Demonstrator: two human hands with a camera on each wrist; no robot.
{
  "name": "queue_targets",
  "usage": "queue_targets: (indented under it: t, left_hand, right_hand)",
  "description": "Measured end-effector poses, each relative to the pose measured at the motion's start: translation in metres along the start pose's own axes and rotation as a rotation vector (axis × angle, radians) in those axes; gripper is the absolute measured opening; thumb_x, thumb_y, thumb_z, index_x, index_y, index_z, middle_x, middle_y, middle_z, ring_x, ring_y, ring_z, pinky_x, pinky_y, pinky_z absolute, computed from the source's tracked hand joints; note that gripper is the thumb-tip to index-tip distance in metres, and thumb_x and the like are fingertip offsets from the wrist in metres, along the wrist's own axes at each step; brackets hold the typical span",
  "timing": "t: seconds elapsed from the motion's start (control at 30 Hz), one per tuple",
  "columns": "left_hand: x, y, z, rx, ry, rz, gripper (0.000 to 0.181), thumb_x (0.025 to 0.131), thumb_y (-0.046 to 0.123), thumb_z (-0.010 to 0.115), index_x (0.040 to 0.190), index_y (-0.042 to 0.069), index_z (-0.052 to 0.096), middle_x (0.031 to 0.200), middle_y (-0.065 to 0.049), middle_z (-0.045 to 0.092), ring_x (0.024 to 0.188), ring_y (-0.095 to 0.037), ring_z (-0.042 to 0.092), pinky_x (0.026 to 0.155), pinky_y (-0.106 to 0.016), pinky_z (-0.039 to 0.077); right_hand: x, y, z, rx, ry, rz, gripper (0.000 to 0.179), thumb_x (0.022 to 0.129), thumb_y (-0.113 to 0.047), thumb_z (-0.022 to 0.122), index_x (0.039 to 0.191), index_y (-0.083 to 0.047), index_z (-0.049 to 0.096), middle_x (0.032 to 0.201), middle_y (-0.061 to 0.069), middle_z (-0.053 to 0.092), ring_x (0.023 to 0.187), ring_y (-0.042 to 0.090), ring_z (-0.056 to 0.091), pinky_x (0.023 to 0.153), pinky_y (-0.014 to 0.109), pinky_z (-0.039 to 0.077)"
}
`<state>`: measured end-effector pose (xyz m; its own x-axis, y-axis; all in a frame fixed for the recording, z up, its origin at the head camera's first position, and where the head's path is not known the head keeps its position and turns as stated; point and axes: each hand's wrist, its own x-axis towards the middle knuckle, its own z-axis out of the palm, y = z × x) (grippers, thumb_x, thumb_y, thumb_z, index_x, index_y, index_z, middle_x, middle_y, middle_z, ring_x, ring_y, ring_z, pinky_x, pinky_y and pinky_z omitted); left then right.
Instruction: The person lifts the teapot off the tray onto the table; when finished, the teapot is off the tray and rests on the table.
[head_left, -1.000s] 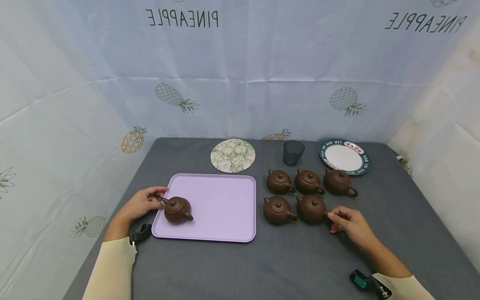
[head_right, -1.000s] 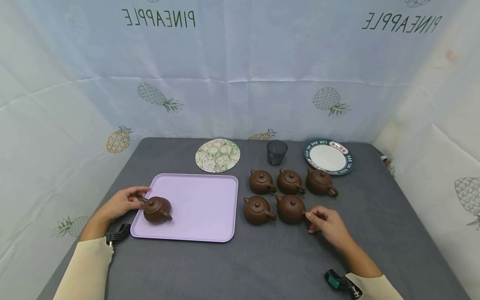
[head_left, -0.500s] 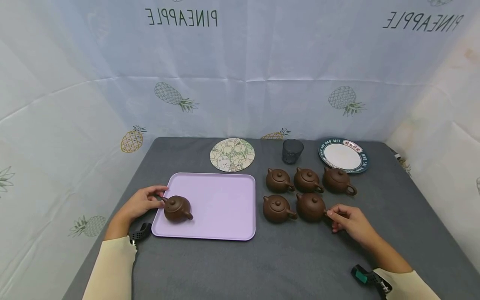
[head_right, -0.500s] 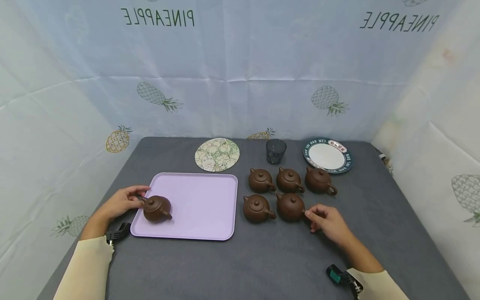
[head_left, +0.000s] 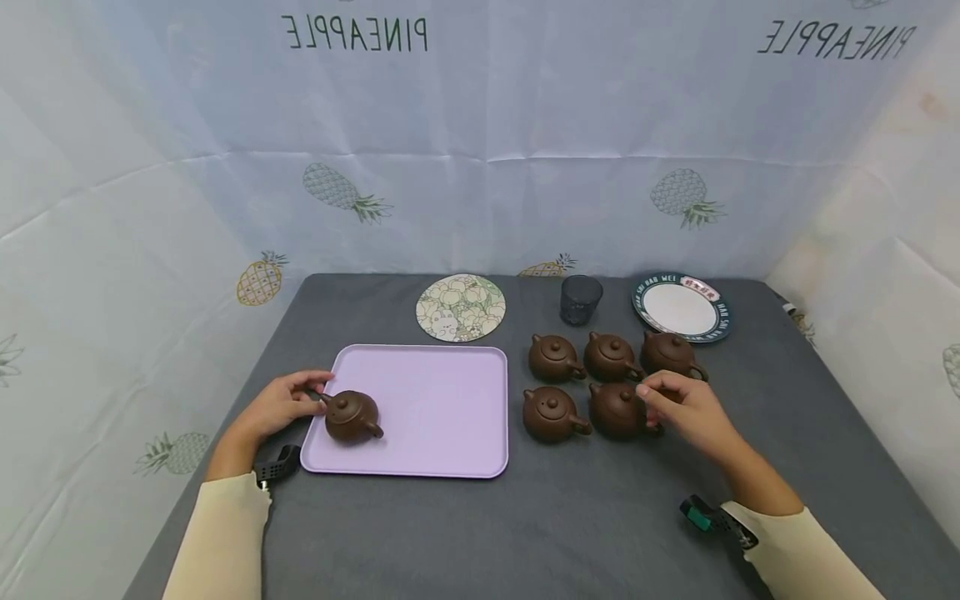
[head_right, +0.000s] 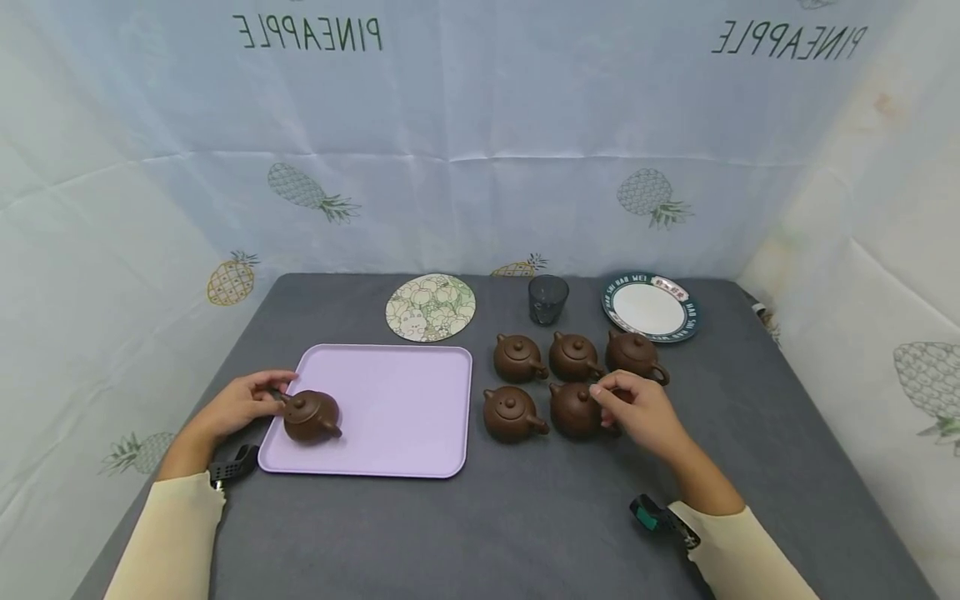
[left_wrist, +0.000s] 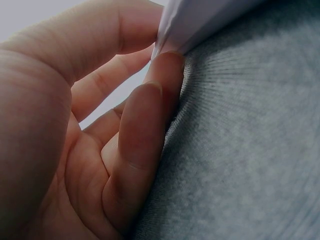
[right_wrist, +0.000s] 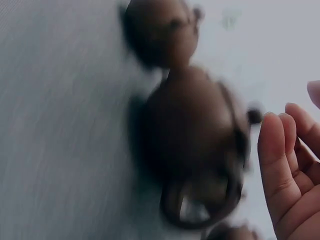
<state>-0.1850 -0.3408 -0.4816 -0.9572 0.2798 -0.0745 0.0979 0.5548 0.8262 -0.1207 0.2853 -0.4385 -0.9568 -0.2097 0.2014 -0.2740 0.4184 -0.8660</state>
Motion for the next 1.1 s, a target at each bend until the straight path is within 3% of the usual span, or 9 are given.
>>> queue_targets:
  t: [0.13,0.33,0.5,0.63,0.73,1.0,1.1]
  left_hand:
    - [0.000,-0.001,-0.001,-0.018,0.000,0.004,0.054,0.081,0.002,0.073,0.132,-0.001,0.056,0.106,-0.015,0.056,0.066,-0.012,0.055,0.067,-0.024,0.045]
    - [-0.001,0.000,0.002,-0.013,-0.006,-0.002,0.053,0.081,0.000,0.071,0.131,-0.002,0.056,0.105,-0.015,0.056,0.066,-0.011,0.054,0.067,-0.023,0.045]
    - [-0.009,0.027,0.002,0.000,-0.013,0.002,0.050,0.081,-0.003,0.070,0.129,-0.008,0.056,0.103,-0.017,0.056,0.066,-0.011,0.054,0.067,-0.024,0.045]
    - [-0.014,0.042,0.000,0.014,-0.013,-0.002,0.049,0.081,-0.002,0.070,0.128,-0.008,0.056,0.102,-0.017,0.056,0.067,-0.011,0.054,0.067,-0.024,0.045]
    - [-0.013,0.039,0.000,0.004,-0.012,0.001,0.050,0.081,-0.003,0.070,0.128,-0.009,0.056,0.102,-0.018,0.056,0.067,-0.011,0.054,0.067,-0.024,0.045]
    - [-0.004,0.004,0.000,-0.012,-0.006,0.006,0.052,0.082,-0.001,0.070,0.132,-0.004,0.055,0.104,-0.015,0.055,0.067,-0.011,0.054,0.068,-0.024,0.045]
    - [-0.004,0.002,0.000,-0.025,-0.007,0.008,0.053,0.081,0.001,0.071,0.132,-0.003,0.055,0.105,-0.015,0.055,0.068,-0.012,0.054,0.068,-0.024,0.045]
  right_hand:
    - [0.014,-0.020,0.022,0.056,-0.064,-0.061,0.009,0.096,-0.006,0.060,0.093,0.002,0.065,0.079,0.017,0.058,0.062,0.020,0.059,0.057,0.035,0.051]
    - [0.024,-0.071,0.061,0.067,-0.150,-0.101,0.004,0.093,0.001,0.061,0.093,0.002,0.064,0.068,0.014,0.057,0.059,0.028,0.058,0.056,0.041,0.050]
    - [0.032,-0.096,0.091,0.108,-0.227,-0.049,0.005,0.094,-0.005,0.063,0.095,0.000,0.065,0.068,0.011,0.057,0.061,0.031,0.059,0.059,0.047,0.052]
    - [0.044,-0.084,0.127,0.124,-0.290,-0.074,0.007,0.094,-0.014,0.065,0.095,-0.008,0.067,0.069,0.006,0.059,0.059,0.024,0.060,0.056,0.040,0.052]
    - [0.050,-0.076,0.158,0.119,-0.335,-0.102,0.008,0.094,-0.022,0.066,0.093,-0.014,0.068,0.074,0.000,0.061,0.059,0.018,0.061,0.053,0.032,0.051]
    - [0.062,-0.103,0.219,0.121,-0.412,-0.046,0.010,0.094,-0.029,0.065,0.091,-0.019,0.068,0.081,-0.005,0.062,0.058,0.014,0.063,0.050,0.029,0.047]
    - [0.067,-0.112,0.238,0.128,-0.421,-0.026,0.012,0.094,-0.030,0.066,0.090,-0.018,0.067,0.078,-0.006,0.061,0.056,0.013,0.061,0.048,0.027,0.044]
